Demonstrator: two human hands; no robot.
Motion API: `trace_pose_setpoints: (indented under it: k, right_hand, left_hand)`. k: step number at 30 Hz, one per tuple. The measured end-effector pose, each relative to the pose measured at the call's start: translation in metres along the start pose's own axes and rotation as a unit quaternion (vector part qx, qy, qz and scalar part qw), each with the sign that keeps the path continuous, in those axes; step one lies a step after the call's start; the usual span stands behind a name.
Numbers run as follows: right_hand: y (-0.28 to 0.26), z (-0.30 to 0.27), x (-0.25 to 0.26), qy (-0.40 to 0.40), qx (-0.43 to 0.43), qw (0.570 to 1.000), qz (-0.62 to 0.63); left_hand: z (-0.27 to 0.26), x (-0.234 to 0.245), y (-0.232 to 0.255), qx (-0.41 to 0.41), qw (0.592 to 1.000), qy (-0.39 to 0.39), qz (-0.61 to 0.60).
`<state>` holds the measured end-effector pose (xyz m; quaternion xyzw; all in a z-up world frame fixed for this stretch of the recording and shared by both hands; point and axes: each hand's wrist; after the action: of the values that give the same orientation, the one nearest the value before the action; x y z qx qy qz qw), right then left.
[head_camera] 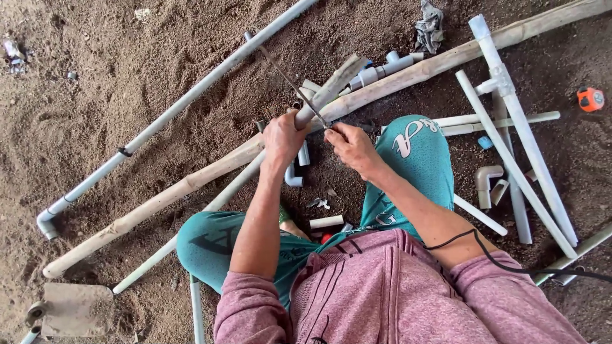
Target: Sawing a PVC pipe using a hacksaw blade while sitting on the ground.
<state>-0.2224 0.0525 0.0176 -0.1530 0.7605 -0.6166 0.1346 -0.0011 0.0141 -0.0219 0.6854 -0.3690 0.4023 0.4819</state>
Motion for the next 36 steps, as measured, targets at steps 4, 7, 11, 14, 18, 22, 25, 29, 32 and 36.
trace_pose_setpoints:
  k: [4, 7, 11, 14, 18, 22, 25, 29, 32, 36]
  right_hand:
    - [0.001, 0.006, -0.007, 0.002, -0.011, 1.0, 0.004]
    - [0.007, -0.009, -0.003, 0.02, 0.032, 0.997, -0.06]
    - [0.005, -0.008, 0.004, 0.009, 0.06, 0.993, -0.1]
    - [-0.017, -0.002, -0.004, 0.014, -0.015, 1.0, 0.003]
    - [-0.006, -0.003, -0.006, 0.001, -0.003, 1.0, 0.0]
    - [0.006, -0.02, 0.004, -0.006, 0.046, 0.995, -0.086]
    - [-0.022, -0.017, 0.005, -0.004, 0.001, 0.997, -0.071]
    - [-0.022, -0.006, -0.007, 0.015, 0.02, 0.999, -0.044]
    - [-0.019, -0.012, -0.01, 0.026, 0.008, 0.999, -0.018]
    - [-0.015, -0.025, -0.003, 0.022, 0.007, 0.998, -0.059]
  left_hand:
    - [0.009, -0.001, -0.013, 0.001, 1.0, 0.008, -0.017]
    - [0.014, 0.028, -0.013, 0.006, 0.999, 0.038, -0.025]
    - [0.012, 0.004, -0.006, 0.011, 1.0, 0.013, -0.022]
    - [0.0, 0.013, 0.003, -0.012, 0.996, -0.082, -0.044]
    - [0.007, 0.025, -0.009, -0.003, 0.993, -0.079, -0.087]
    - [0.018, 0.031, -0.015, -0.002, 0.995, -0.051, -0.085]
    - [0.0, 0.034, 0.005, -0.016, 0.99, -0.1, -0.094]
    - [0.0, 0.033, 0.003, -0.037, 0.985, -0.116, -0.12]
    - [0.002, 0.044, -0.002, -0.029, 0.99, -0.098, -0.1]
    - [0.023, 0.017, -0.015, 0.009, 0.998, 0.057, -0.006]
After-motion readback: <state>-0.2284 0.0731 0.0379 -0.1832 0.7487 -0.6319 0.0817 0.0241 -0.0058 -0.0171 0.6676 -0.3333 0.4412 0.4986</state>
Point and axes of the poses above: each hand's wrist, its own z-axis towards the middle knuckle, its own x-axis out of the back of the hand, y = z × x, and after that the axes turned 2 degrees about z, right-handed
